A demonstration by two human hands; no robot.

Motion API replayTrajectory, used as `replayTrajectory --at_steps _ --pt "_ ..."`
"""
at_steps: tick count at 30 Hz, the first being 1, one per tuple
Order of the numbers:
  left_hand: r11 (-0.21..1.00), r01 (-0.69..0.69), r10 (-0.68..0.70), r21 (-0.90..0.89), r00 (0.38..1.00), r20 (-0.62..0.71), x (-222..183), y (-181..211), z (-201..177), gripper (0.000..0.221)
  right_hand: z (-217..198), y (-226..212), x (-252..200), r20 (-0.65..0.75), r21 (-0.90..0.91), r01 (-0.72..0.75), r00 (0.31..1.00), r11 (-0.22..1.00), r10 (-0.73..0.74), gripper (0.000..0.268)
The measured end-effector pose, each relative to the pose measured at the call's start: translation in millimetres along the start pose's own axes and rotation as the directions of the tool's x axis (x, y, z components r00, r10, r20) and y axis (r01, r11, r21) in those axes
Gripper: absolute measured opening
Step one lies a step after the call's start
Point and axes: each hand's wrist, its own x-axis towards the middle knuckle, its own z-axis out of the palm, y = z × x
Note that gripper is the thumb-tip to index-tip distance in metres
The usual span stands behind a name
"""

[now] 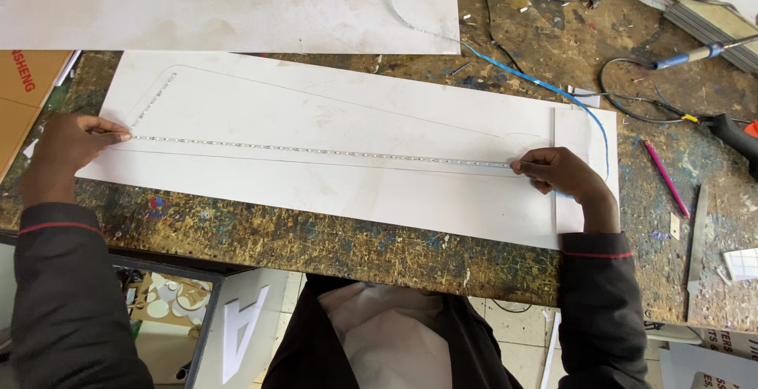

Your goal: The person measures an LED strip against a white board, aligning the strip along a marked outline and holding it in place by hand to verify the length.

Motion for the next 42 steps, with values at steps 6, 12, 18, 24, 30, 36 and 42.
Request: replayTrajectory --at_steps 6,12,18,24,30,36,42 --pt "0.999 0.017 -0.017 -0.031 1.0 0.012 -2 3 -2 0.035 -2 -1 -11 -0.062 -0.021 -0.006 0.998 1.0 0.004 0.032" --pt "0.998 -0.011 0.01 -0.06 1.0 -0.028 2 -10 7 0.029 -4 -4 -18 -0.125 -0.027 -0.041 0.991 0.999 0.038 0.033" --pt "0.998 -0.059 0.059 0.0 0.997 -0.04 -10 4 3 0.029 -3 2 -15 -0.136 -0.032 -0.048 0.99 0.998 0.043 0.031" --pt "0.985 -0.056 0.088 0.161 0.976 -0.197 -32 22 18 0.013 -5 21 -3 -0.134 0.032 -0.006 0.991 0.999 0.01 0.029" --pt "0.925 -0.07 0.216 0.373 0.905 -0.366 -46 36 46 0.01 -4 21 -5 -0.156 0.099 -0.018 0.987 0.995 0.034 0.031" --pt "0.881 -0.179 0.372 0.438 0.835 -0.405 -55 24 66 0.021 -10 49 8 -0.104 0.216 0.078 0.993 0.973 -0.056 0.022" --pt "0.876 -0.104 0.279 0.47 0.906 -0.319 -73 31 73 0.049 -17 59 3 -0.099 0.259 0.141 0.988 0.956 -0.119 0.019"
